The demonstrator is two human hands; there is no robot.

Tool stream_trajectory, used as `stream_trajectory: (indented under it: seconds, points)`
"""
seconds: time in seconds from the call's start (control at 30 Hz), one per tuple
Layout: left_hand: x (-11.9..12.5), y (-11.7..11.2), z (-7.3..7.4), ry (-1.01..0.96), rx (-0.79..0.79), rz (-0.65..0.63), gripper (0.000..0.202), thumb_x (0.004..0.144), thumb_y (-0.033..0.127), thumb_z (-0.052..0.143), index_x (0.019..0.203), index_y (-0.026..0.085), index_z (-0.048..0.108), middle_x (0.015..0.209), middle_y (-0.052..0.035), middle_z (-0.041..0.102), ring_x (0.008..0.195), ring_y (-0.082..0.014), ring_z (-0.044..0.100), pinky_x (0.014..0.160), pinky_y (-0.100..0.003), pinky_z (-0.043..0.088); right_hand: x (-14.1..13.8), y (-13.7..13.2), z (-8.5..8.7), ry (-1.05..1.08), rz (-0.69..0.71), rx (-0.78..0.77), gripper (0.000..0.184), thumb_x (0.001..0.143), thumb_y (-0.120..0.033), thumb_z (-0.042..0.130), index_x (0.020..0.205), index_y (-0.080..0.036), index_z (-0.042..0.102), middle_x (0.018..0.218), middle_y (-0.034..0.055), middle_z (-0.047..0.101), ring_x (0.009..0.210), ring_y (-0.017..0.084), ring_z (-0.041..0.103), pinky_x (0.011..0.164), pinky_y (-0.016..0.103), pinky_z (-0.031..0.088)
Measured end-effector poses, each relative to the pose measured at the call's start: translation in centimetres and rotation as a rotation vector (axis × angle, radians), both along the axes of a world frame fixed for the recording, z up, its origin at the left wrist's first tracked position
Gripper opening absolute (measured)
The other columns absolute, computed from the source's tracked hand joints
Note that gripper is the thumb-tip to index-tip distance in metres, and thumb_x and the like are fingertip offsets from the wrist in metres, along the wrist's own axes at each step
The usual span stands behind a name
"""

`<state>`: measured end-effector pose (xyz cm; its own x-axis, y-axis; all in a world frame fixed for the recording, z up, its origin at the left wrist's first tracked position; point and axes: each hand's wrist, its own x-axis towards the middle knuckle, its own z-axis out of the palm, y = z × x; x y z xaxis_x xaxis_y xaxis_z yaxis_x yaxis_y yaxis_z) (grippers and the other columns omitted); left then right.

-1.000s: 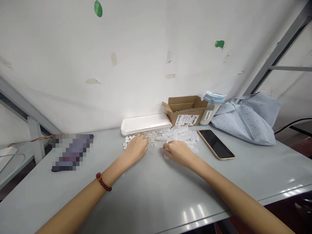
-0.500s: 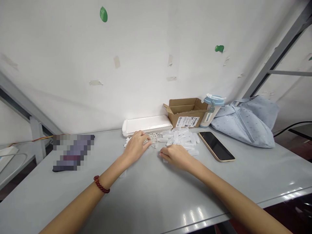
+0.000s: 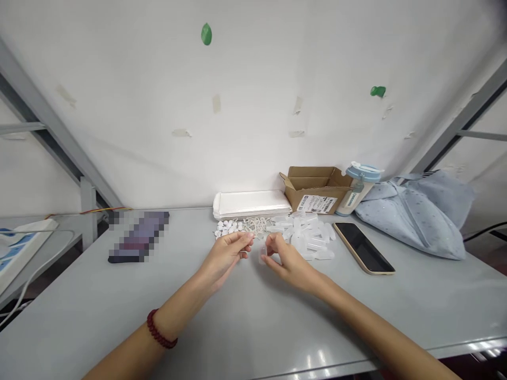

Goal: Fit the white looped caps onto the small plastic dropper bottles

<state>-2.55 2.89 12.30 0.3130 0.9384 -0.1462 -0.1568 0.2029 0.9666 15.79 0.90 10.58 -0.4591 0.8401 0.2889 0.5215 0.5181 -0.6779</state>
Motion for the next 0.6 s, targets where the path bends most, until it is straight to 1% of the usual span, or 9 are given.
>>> stream_trajectory:
  seconds: [0.1,0.2,0.33,0.43,0.6]
  points:
    - [-0.3,-0.6,-0.2,0.007,-0.005,0.026,0.028,0.074,0.042,0.07,0.078,0.014,0.066,0.075,0.0006,0.052,0.07,-0.0102,0.046,0.068,-0.025,0.036,-0.7,-0.6,0.1,0.104,0.026,-0.019,0.021,0.089,-0.024,0.046,0.1,-0.022,0.028,0.084,0.0024,0.053,0.075,0.016,0.053,0.069,0.03,0.044]
    - [-0.7,-1.1,0.1,0.063,0.014,0.013,0.028,0.074,0.042,0.069,0.081,0.015,0.068,0.07,0.0012,0.054,0.067,-0.0105,0.045,0.067,-0.025,0.037,-1.2,-1.2,0.3,0.117,0.02,-0.055,0.031,0.088,-0.026,0.049,0.108,-0.022,0.026,0.084,0.0026,0.058,0.076,0.017,0.053,0.064,0.029,0.043]
    - [-1.0,-1.7,0.5,0.185,0.106,0.008,0.028,0.075,0.043,0.068,0.085,0.017,0.07,0.077,-0.0012,0.061,0.069,-0.0125,0.049,0.068,-0.026,0.039,-1.4,-1.6,0.7,0.132,0.002,-0.101,0.042,0.086,-0.026,0.051,0.118,-0.022,0.024,0.086,0.0034,0.062,0.08,0.018,0.054,0.058,0.026,0.042]
    - [-1.0,-1.9,0.6,0.221,0.163,-0.014,0.027,0.075,0.043,0.067,0.087,0.019,0.07,0.079,-0.0017,0.065,0.072,-0.0146,0.053,0.07,-0.027,0.042,-1.3,-1.7,0.8,0.136,-0.011,-0.095,0.042,0.086,-0.026,0.052,0.119,-0.022,0.027,0.088,0.0038,0.065,0.079,0.017,0.055,0.057,0.025,0.042]
    - [-0.9,-1.9,0.8,0.282,0.26,-0.029,0.026,0.079,0.042,0.062,0.088,0.019,0.071,0.082,-0.0025,0.069,0.078,-0.0178,0.06,0.074,-0.028,0.045,-1.0,-1.6,0.8,0.106,-0.018,-0.033,0.038,0.086,-0.026,0.053,0.117,-0.022,0.031,0.088,0.0037,0.067,0.077,0.017,0.056,0.062,0.027,0.044]
